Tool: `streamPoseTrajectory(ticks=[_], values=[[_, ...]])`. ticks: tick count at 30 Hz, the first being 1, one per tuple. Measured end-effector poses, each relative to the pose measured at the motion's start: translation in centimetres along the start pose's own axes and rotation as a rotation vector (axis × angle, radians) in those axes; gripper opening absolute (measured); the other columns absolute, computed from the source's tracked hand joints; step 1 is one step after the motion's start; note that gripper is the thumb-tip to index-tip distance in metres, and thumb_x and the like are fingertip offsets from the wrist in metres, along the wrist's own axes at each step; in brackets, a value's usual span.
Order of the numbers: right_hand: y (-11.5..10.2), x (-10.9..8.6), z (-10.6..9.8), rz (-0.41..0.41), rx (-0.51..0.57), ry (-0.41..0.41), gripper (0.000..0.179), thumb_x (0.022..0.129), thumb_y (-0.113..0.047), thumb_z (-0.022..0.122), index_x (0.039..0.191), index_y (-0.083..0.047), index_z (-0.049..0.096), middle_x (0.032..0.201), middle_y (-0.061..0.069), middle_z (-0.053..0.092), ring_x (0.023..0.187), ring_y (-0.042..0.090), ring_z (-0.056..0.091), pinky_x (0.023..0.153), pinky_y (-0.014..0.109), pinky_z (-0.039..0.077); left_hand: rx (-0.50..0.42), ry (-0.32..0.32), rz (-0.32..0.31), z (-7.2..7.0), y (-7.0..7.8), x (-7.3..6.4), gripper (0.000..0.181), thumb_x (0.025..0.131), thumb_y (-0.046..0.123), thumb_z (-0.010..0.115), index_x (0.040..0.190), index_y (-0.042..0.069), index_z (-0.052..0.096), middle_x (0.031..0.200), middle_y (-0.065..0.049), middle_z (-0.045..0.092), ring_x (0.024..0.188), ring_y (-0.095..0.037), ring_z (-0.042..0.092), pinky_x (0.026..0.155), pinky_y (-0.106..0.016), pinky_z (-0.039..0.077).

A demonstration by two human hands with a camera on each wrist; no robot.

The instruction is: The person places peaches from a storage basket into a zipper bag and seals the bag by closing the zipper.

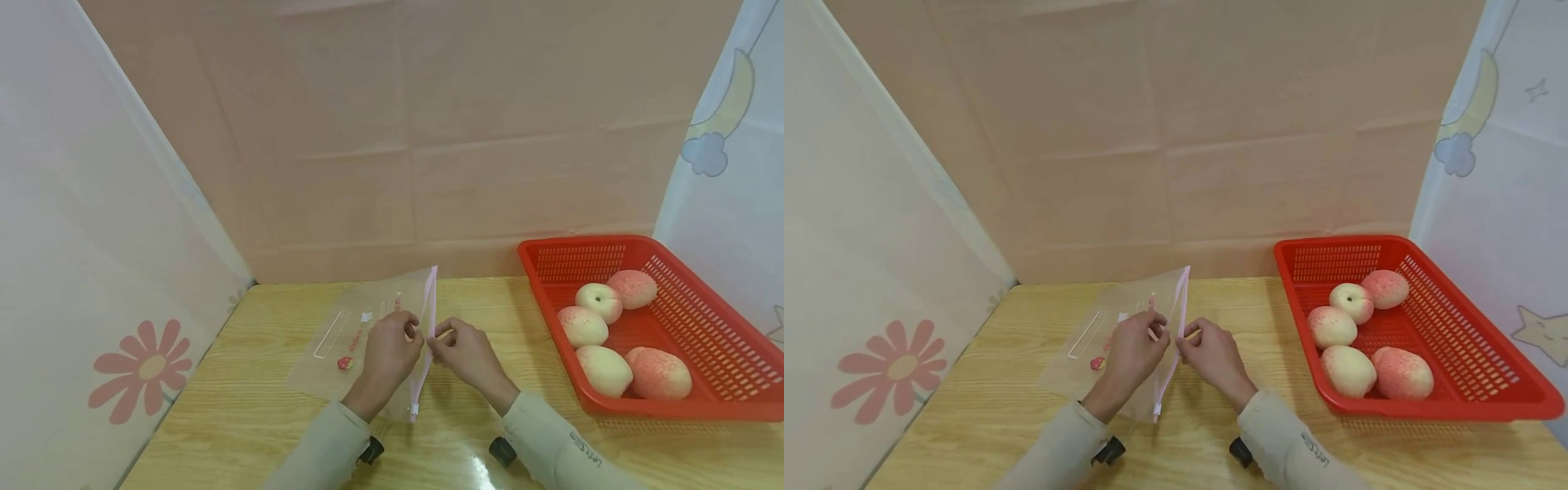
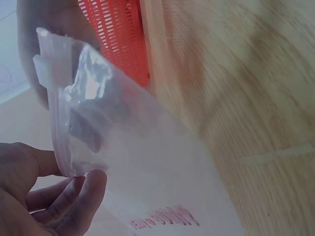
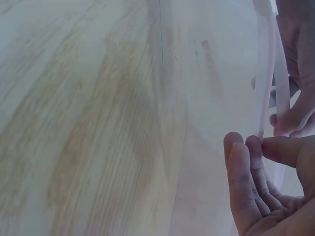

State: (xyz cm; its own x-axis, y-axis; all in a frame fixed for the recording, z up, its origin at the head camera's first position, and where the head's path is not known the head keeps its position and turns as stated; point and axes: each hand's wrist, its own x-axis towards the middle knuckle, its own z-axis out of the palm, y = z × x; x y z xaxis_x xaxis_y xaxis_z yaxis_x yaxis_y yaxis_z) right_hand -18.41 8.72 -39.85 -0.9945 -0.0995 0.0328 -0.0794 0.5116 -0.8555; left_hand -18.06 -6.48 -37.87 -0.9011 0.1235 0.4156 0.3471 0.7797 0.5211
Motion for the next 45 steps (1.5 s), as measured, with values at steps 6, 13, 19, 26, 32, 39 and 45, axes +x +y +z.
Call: streamPoseTrajectory(ticks=[6, 13, 19, 26, 32, 39, 45], values=[[0.0, 0.0, 0.0, 0.004, -0.007, 0.016, 0.02, 0.09, -0.017, 0.072, 0.105, -0.006, 0.064, 0.073, 0.0, 0.073, 0.066, 0.021, 0.071, 0.055, 0.025, 0.053, 0.074, 0.046, 0.078, 0.2, 0.4, 0.0, 0.008, 0.083, 0.006, 0.074, 0.09, 0.005, 0.071, 0.075, -0.002, 0.064, 0.052, -0.003, 0.04, 0.044, -0.012, 0.034], [0.1, 0.1, 0.0, 0.019, -0.018, 0.026, 0.023, 0.09, -0.016, 0.072, 0.107, -0.006, 0.064, 0.074, -0.001, 0.074, 0.068, 0.022, 0.073, 0.056, 0.026, 0.054, 0.183, 0.136, 0.194, 0.0, 0.4, 0.2, 0.009, 0.08, 0.002, 0.075, 0.088, 0.003, 0.071, 0.075, -0.005, 0.066, 0.049, -0.004, 0.046, 0.044, -0.005, 0.032], [0.3, 0.0, -0.1, 0.06, -0.01, 0.028, 0.024, 0.088, -0.017, 0.073, 0.108, -0.006, 0.063, 0.074, 0.0, 0.074, 0.069, 0.021, 0.073, 0.057, 0.027, 0.054, 0.237, 0.185, 0.236, -0.1, 0.4, 0.3, 0.008, 0.079, 0.002, 0.075, 0.086, 0.003, 0.071, 0.076, -0.006, 0.067, 0.054, -0.009, 0.059, 0.045, -0.007, 0.04], [0.7, 0.2, -0.2, 0.062, -0.01, 0.011, 0.027, 0.088, -0.016, 0.073, 0.109, -0.005, 0.062, 0.073, -0.001, 0.074, 0.067, 0.017, 0.072, 0.057, 0.028, 0.055, 0.272, 0.279, 0.239, -0.5, 0.6, 0.7, 0.01, 0.076, 0.001, 0.076, 0.08, 0.005, 0.069, 0.078, -0.004, 0.065, 0.052, -0.011, 0.056, 0.044, -0.016, 0.043], [0.5, 0.6, -0.7, 0.047, -0.004, 0.037, 0.022, 0.092, -0.018, 0.07, 0.108, -0.005, 0.063, 0.073, 0.0, 0.073, 0.067, 0.02, 0.072, 0.057, 0.029, 0.057, 0.242, 0.29, 0.247, -0.8, 0.9, 1.0, 0.009, 0.077, 0.002, 0.077, 0.081, 0.004, 0.069, 0.08, -0.006, 0.064, 0.051, -0.011, 0.055, 0.043, -0.015, 0.043], [0.7, 0.7, -1.2, 0.09, -0.016, 0.045, 0.015, 0.092, -0.017, 0.068, 0.101, -0.006, 0.063, 0.074, 0.003, 0.074, 0.064, 0.016, 0.07, 0.056, 0.027, 0.055, 0.169, 0.273, 0.212, -1.3, 1.0, 1.2, 0.008, 0.079, -0.001, 0.074, 0.085, 0.002, 0.069, 0.081, -0.009, 0.064, 0.057, -0.016, 0.063, 0.045, -0.014, 0.048], [1.5, 0.7, -1.3, 0.139, -0.037, 0.043, 0.011, 0.088, -0.013, 0.067, 0.096, -0.005, 0.063, 0.072, 0.004, 0.073, 0.061, 0.015, 0.069, 0.054, 0.027, 0.055, 0.11, 0.283, 0.174, -1.7, 0.8, 1.3, 0.009, 0.078, -0.005, 0.073, 0.086, -0.002, 0.07, 0.081, -0.01, 0.064, 0.059, -0.017, 0.065, 0.044, -0.007, 0.043]])
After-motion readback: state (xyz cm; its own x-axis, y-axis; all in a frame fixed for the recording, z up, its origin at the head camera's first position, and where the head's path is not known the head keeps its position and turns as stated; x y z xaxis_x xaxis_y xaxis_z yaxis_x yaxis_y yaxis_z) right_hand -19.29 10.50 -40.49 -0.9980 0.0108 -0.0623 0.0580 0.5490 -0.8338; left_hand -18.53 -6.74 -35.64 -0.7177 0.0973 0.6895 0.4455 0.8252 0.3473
